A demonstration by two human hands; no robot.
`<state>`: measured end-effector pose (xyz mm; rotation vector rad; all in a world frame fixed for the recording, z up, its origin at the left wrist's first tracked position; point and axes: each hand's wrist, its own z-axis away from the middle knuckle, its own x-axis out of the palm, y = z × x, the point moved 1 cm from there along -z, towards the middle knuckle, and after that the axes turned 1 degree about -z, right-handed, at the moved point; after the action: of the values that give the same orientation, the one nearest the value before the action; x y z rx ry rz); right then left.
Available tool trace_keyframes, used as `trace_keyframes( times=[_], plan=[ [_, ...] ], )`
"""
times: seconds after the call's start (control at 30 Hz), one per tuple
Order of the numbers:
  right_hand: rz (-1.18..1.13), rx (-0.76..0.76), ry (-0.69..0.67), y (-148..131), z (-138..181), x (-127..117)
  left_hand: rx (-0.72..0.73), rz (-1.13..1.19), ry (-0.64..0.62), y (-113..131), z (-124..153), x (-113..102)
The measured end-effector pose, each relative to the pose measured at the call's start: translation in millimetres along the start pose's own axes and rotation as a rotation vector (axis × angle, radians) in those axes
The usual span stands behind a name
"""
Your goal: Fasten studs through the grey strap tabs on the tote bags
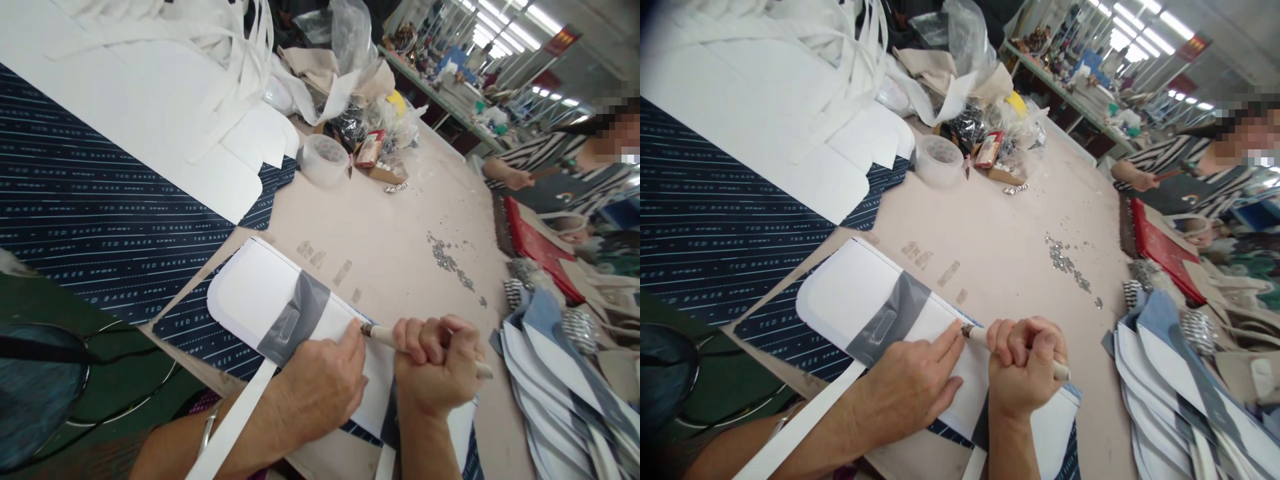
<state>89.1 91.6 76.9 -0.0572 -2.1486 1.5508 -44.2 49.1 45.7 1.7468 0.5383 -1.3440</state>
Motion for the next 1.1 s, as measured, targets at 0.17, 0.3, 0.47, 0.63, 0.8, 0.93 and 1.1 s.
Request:
trace_keyframes(
  times=[0.17, 0.3, 0.47, 0.63, 0.8, 0.93, 1.1],
  plan=[
    [0.173, -0.063, -0.136, 0.2, 7.4, 12.6, -0.010, 0.034, -0.009, -0.5, 0.2, 0.0],
    [0.408, -0.143, -0.256, 2.5, 11.6, 15.0, -0.049, 0.083, 0.006, -1.8, -0.1, -2.0],
    [0.425, 0.047, -0.337, 3.4, -9.7, 25.8, -0.020, 0.043, 0.057, -2.0, -1.0, -1.4],
    [0.474, 0.231, -0.409, 9.1, -36.7, 52.5, -0.035, 0.030, 0.115, -0.9, 0.3, 3.1],
    [0.775, 0.168, -0.602, 24.4, -39.9, 72.1, -0.002, -0.017, 0.192, -0.5, 1.7, 8.2],
    [0.933, 0.134, -0.698, 29.6, -36.6, 82.1, -0.002, -0.032, 0.230, -0.1, 0.8, 9.1],
    [1.027, 0.058, -0.755, 26.2, -31.1, 86.1, -0.020, -0.007, 0.212, -1.2, 0.8, 11.8]
  ],
)
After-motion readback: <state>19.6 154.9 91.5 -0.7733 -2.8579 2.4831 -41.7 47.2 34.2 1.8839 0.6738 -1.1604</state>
